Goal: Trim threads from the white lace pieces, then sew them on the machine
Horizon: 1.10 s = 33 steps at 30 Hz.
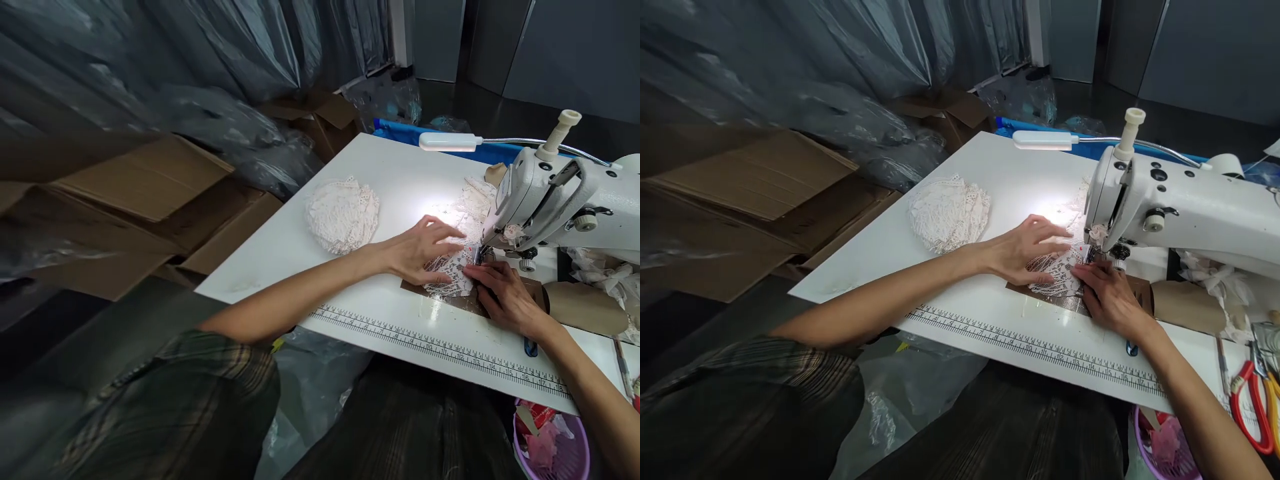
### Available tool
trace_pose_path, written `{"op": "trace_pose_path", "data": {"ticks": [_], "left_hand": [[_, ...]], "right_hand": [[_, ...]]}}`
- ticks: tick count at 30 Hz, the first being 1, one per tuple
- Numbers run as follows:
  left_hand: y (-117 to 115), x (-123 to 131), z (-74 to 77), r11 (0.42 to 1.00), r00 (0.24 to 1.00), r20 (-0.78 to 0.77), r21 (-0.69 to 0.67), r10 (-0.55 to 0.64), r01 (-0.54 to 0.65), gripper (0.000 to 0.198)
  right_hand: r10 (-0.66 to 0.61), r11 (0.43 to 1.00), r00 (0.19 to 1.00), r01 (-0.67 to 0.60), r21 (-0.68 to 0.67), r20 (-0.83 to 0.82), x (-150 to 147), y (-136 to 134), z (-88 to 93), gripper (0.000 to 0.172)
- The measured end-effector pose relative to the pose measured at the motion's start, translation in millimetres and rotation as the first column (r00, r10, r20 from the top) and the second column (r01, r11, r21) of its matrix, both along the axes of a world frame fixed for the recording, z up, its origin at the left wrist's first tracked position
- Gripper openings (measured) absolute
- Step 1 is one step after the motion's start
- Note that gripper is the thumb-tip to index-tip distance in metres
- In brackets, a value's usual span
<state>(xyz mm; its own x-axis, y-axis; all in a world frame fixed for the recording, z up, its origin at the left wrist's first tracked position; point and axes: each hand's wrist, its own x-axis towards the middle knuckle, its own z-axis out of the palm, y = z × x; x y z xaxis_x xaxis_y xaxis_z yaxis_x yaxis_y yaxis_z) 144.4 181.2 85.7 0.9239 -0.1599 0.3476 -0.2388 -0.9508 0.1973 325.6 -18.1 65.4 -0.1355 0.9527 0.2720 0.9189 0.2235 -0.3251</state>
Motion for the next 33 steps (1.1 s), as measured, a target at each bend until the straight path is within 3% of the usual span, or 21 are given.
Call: {"op": "trace_pose_path", "data": {"ticks": [2, 4, 10, 13, 16, 18, 23, 27, 33], "left_hand": [[-5.7, -2.3, 0.0, 0.986, 0.987, 0.034, -0.040, -0.159, 0.160, 0.027], [-14.0, -1.5, -4.1, 0.965, 0.966, 0.036, -0.048, -0.255, 0.256, 0.016], [-28.6, 10.1, -22.0, 0.981, 0.986, 0.076, 0.136, -0.148, 0.137, 0.022], [-27.9, 11.1, -24.7, 0.986, 0.982, 0.107, 0.079, -0.153, 0.145, 0.017], [-27.1, 9.5, -24.7, 0.989, 0.985, 0.095, 0.018, -0.145, 0.144, 0.016], [-27.5, 8.5, -23.9, 0.993, 0.988, 0.095, 0.025, -0.121, 0.119, 0.019], [-28.0, 8.2, -22.4, 0.995, 0.982, 0.171, 0.081, -0.074, 0.060, 0.024], [-26.4, 9.1, -23.9, 0.996, 0.981, 0.175, 0.036, -0.089, 0.084, 0.023], [-25.3, 8.5, -26.4, 0.994, 0.991, 0.086, -0.042, -0.100, 0.103, 0.020]], "right_hand": [[0.011, 1.000, 0.999, -0.011, -0.015, -0.031, 1.7, 1.6, 3.0, 0.048], [0.015, 0.999, 0.998, -0.018, -0.036, -0.068, 2.3, 3.0, 7.1, 0.055], [-0.047, 0.994, 0.980, 0.027, -0.104, -0.194, 3.2, 1.9, 12.8, 0.058], [-0.140, 0.981, 0.934, 0.087, -0.173, -0.329, 8.6, -0.2, 7.7, 0.053], [-0.282, 0.957, 0.877, 0.229, -0.175, -0.390, 13.2, -2.6, 2.1, 0.040], [-0.283, 0.959, 0.888, 0.257, -0.120, -0.362, 13.2, -4.3, 1.5, 0.033], [-0.087, 0.996, 0.984, 0.087, -0.007, -0.153, 4.4, -5.1, 6.2, 0.035], [-0.088, 0.996, 0.996, 0.088, 0.007, -0.003, -0.5, -2.7, 2.0, 0.040], [-0.089, 0.996, 0.995, 0.090, 0.024, -0.037, 0.3, -4.7, -1.4, 0.042]]}}
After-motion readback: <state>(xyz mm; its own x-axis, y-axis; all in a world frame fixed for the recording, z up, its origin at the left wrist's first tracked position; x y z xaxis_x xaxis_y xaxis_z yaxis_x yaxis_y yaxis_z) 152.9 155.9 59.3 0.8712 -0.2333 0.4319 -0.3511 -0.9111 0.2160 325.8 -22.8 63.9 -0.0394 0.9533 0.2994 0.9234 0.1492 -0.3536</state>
